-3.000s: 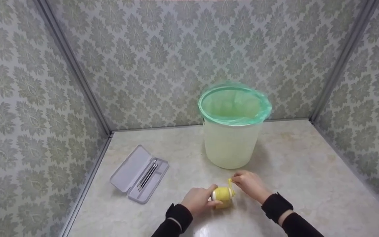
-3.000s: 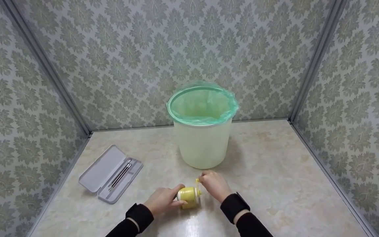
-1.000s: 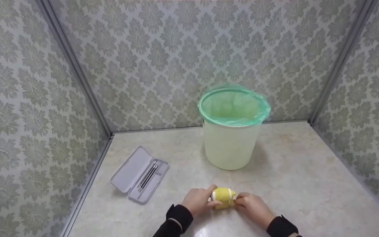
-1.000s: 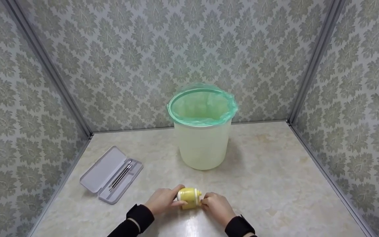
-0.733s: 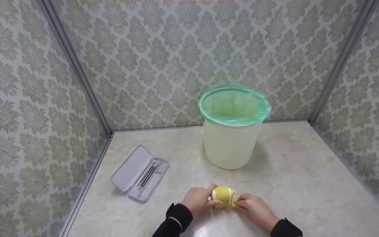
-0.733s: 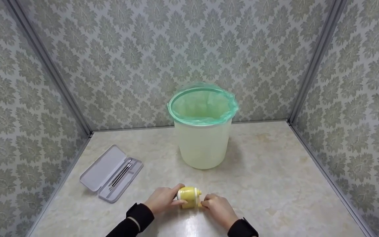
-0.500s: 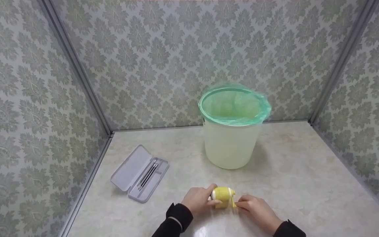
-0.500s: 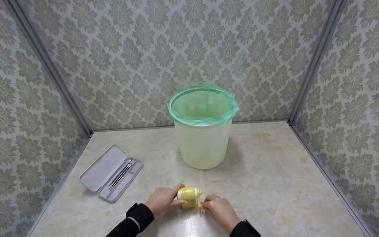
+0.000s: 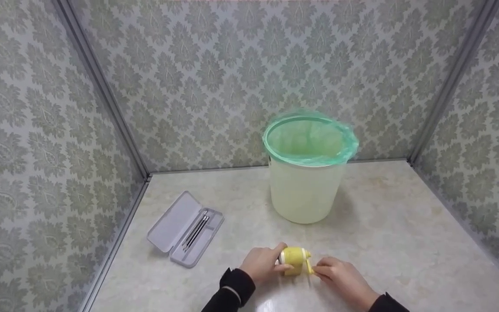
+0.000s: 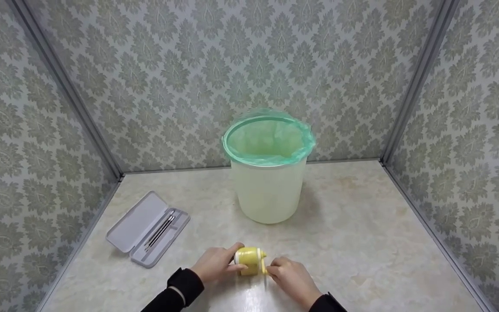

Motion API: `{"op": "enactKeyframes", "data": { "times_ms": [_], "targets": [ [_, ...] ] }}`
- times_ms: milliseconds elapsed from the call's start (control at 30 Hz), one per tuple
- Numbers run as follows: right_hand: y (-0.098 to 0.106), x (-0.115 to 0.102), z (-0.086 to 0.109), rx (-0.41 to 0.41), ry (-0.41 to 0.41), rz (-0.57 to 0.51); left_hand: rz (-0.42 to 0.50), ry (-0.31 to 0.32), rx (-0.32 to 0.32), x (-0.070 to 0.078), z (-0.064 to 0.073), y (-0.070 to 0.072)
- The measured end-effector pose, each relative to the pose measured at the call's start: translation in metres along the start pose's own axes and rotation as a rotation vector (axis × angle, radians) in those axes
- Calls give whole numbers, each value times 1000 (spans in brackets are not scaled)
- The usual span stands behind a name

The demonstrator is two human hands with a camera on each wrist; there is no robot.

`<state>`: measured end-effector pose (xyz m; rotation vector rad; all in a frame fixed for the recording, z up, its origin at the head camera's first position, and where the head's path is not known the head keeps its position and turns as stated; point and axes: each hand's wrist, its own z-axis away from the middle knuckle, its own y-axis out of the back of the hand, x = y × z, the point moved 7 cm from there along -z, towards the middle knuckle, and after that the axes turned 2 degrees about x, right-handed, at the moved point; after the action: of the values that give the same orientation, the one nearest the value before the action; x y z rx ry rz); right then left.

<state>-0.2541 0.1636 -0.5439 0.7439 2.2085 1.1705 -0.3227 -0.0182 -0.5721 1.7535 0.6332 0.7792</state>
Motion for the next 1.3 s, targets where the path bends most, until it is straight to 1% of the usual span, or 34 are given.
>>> {"op": "enactKeyframes", "data": {
  "times_ms": [167,367,467,600,800,900,1033,1167,1300],
  "targets": [
    [9,-4,-1,76,26,36,5,8,-8,0,-1,1],
    [24,0,-12,133,-29,38,-2,18,-27,1,-2,0],
    [28,3,-19,150,-43,43,-32,13,-29,2,-2,-1],
    [29,10,-28,147,-65,39,-54,6,-27,3,-2,-4],
    [24,20,-41,117,-89,31,-30,4,-26,4,-2,-4],
    [22,23,-46,110,-89,47,-29,9,-33,4,-3,-4],
    [20,25,-52,110,-67,71,-23,18,-46,3,-3,-3],
    [20,25,-56,122,-51,58,-3,28,-57,1,-2,-2],
    [19,27,-60,98,-65,72,7,32,-61,0,-2,-2]
  ]
}}
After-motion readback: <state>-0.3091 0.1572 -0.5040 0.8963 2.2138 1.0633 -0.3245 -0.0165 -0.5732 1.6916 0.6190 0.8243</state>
